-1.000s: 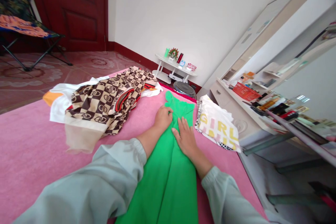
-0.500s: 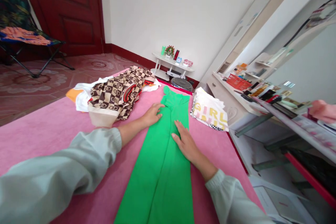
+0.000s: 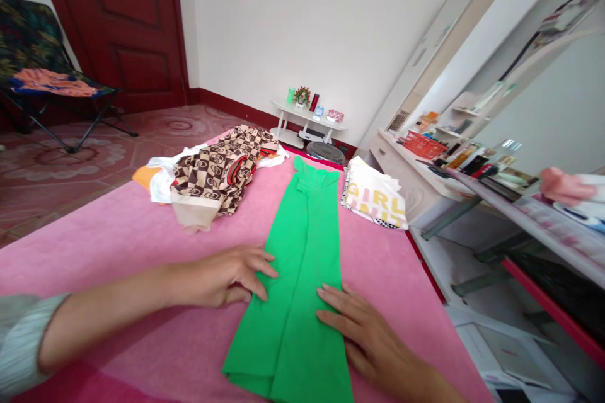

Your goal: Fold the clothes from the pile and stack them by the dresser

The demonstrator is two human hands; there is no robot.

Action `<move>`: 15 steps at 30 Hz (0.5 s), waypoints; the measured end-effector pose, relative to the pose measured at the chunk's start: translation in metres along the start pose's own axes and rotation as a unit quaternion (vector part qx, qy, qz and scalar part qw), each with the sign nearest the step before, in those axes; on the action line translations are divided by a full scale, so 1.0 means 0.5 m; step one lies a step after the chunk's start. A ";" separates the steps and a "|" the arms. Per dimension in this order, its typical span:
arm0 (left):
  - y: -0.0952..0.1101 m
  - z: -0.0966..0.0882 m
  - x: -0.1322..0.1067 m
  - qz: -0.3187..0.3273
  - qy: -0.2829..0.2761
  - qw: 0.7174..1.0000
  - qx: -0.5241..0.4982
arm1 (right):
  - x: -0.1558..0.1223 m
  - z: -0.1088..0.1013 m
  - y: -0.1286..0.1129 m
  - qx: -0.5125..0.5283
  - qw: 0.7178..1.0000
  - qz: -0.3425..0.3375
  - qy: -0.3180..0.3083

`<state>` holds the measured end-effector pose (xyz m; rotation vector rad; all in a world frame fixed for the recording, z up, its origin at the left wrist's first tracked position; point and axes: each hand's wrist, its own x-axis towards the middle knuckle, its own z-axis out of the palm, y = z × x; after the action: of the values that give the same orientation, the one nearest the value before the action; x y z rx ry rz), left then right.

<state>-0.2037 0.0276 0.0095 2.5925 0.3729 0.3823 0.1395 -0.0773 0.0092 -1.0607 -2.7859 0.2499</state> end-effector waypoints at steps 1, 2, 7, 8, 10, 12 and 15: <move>0.006 0.002 0.005 0.011 -0.001 1.000 0.007 | 0.007 0.006 0.002 0.002 1.000 -0.001 0.014; 0.012 0.004 0.010 0.020 -0.001 1.000 0.009 | 0.013 0.011 0.005 0.007 1.000 -0.003 0.030; 0.045 -0.010 0.024 0.029 0.032 0.997 -0.061 | 0.025 -0.016 -0.006 0.083 0.993 0.017 0.079; 0.056 -0.019 0.022 0.023 0.037 0.996 -0.084 | 0.024 -0.028 -0.015 0.103 0.991 0.032 0.079; 0.087 -0.035 0.012 0.002 0.033 0.992 -0.121 | 0.022 -0.049 -0.040 0.147 0.985 0.060 0.065; 0.124 -0.044 -0.007 -0.026 0.019 0.989 -0.142 | 0.021 -0.065 -0.071 0.208 0.976 0.069 0.014; 0.171 -0.039 -0.039 -0.040 0.003 0.986 -0.161 | 0.023 -0.085 -0.117 0.314 0.942 0.077 -0.089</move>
<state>-0.2118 -0.0424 0.0653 2.2557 0.3823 0.3871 0.1020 -0.1083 0.0638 -1.1102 -2.4579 1.2106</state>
